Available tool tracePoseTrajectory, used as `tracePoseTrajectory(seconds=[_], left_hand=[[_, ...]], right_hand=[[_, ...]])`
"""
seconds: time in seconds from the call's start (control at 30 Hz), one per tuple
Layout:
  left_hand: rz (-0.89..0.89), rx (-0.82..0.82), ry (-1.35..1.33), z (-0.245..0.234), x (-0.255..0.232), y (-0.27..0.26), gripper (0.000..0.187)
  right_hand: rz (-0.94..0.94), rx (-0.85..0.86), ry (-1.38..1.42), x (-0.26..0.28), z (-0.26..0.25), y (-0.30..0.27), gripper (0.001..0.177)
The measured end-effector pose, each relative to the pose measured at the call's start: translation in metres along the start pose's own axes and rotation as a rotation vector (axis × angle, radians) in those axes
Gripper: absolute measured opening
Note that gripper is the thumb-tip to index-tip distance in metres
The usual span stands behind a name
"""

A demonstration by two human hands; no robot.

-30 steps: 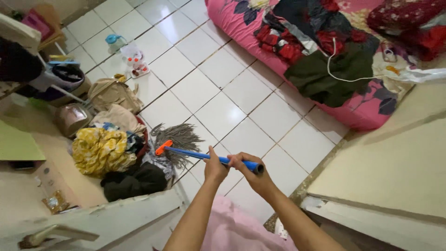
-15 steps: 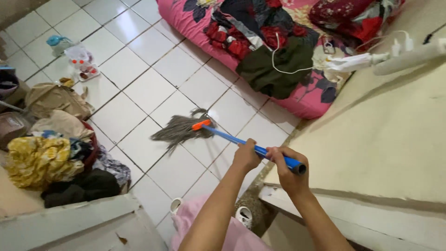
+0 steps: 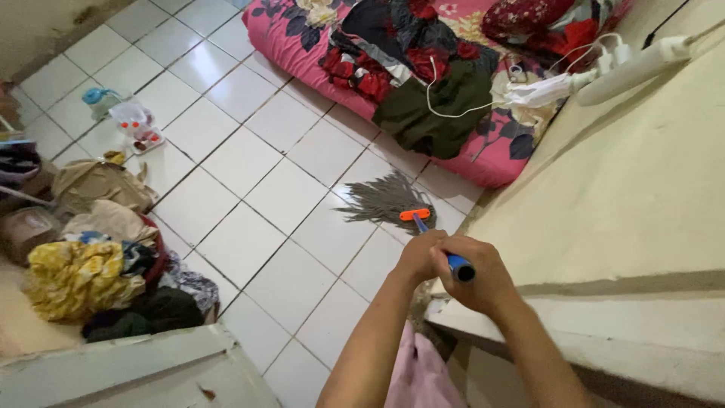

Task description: Mopping the tiled floor in a bedroom using a string mop.

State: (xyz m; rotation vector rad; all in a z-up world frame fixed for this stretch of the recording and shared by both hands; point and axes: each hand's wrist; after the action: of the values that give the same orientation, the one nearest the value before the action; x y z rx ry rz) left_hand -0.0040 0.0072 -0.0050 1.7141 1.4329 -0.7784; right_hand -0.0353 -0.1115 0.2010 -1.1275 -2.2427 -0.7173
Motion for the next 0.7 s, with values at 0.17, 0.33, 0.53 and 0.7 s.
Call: tracePoseTrajectory(seconds=[0.17,0.33,0.53,0.7], left_hand=[[0.078,0.153,0.201,-0.061,-0.008,-0.037,0.026],[-0.011,0.168,0.185,-0.146,-0.037,-0.082,0.023],[-0.205,0.087,0.252,-0.2,-0.013,-0.159,0.028],[-0.323,0.056,0.401,-0.238,0.007,-0.229,0.019]], right_hand=[[-0.056,0.207,0.083,0.05,0.012,0.0,0.016],[-0.074,0.319,0.141,0.088,0.043,0.008,0.02],[0.001,0.455,0.277,0.141,0.091,0.0,0.023],[-0.176,0.476,0.5,0.17,0.153,-0.018,0.023]])
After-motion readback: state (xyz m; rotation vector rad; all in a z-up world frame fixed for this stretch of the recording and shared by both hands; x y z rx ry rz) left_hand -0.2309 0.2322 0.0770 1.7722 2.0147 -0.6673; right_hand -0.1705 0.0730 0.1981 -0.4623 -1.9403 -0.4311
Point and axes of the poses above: each hand's wrist, its own y-axis towards the middle knuckle, its own z-axis out of the palm, x = y × z
